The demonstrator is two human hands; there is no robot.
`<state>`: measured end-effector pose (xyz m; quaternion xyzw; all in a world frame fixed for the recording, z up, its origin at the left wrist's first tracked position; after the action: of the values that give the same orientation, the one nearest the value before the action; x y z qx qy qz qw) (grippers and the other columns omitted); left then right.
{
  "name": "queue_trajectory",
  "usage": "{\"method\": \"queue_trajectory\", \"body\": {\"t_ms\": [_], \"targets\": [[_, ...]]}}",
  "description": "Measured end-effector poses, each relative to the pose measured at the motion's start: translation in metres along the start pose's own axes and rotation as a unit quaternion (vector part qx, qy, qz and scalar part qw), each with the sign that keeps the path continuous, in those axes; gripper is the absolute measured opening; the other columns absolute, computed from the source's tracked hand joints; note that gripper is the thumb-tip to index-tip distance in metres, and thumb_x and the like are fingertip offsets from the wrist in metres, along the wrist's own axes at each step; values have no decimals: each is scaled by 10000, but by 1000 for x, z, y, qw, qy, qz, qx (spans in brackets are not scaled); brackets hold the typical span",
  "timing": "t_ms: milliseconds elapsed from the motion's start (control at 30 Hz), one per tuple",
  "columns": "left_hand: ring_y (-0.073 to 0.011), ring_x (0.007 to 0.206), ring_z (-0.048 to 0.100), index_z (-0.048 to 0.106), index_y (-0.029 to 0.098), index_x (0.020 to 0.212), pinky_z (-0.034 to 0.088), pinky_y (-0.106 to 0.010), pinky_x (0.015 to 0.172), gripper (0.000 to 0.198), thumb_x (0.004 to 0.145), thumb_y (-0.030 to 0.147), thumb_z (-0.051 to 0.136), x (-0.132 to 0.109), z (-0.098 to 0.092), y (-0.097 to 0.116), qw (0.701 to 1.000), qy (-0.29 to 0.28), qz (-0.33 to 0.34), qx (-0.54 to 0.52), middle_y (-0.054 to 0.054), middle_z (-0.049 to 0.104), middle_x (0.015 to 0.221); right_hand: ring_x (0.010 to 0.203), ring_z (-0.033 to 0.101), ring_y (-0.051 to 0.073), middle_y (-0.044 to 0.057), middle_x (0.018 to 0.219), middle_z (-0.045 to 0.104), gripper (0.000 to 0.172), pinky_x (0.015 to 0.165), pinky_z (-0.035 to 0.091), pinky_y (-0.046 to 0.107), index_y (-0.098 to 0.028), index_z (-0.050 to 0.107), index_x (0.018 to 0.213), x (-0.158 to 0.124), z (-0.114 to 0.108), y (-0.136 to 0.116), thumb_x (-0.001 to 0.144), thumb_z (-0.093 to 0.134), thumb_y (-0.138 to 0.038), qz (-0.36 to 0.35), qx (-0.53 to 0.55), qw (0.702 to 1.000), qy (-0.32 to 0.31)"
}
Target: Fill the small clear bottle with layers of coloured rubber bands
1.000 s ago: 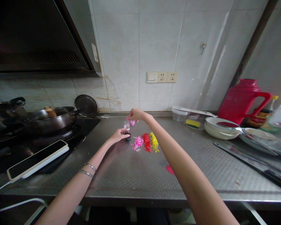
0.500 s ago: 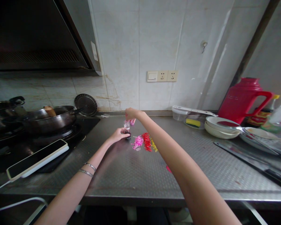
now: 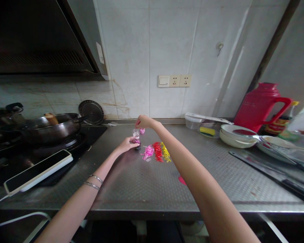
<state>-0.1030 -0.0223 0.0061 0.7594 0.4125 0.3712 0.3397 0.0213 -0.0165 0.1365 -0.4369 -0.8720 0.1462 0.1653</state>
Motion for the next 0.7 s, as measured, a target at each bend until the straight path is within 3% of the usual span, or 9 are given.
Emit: {"method": "queue_trajectory", "body": {"t_ms": [167,300,467,700], "targets": [[-168,783,600,634,93,913,445,-298,777,324,626,241,658,0,1,3,1000,1,14,-8,-78,672,880,534,560,93,29,681,668,209,474,419,161,-118,693,814,-33,26,45,661,564,-181,43,4,999,-15],[-168,786,602,634,98,916,448,-288,773,332,617,236,677,-1,1,5,1000,6,5,-16,-75,676,878,666,594,132,47,777,686,268,546,414,172,-137,696,867,-63,50,66,629,599,-214,56,-55,996,-44],[-167,800,605,634,97,902,449,-288,783,313,623,228,681,-2,2,8,1000,6,-3,-22,-85,677,888,698,604,149,42,814,690,307,545,400,181,-167,688,905,-79,65,72,624,585,-239,46,-83,992,-85],[-168,811,607,633,99,907,448,-299,800,336,601,223,695,-1,1,5,999,9,-12,-30,-81,677,889,713,618,181,87,860,688,358,519,397,202,-167,681,939,-74,74,66,608,623,-291,56,-130,984,-111]]}}
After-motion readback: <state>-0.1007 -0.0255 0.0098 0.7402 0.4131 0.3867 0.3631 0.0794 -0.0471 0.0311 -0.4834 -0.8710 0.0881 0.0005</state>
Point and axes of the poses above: each hand's wrist, its own x-axis towards the middle knuckle, its own z-axis out of the palm, y = z × x, the point moved 4 cm from there along x, towards the middle knuckle
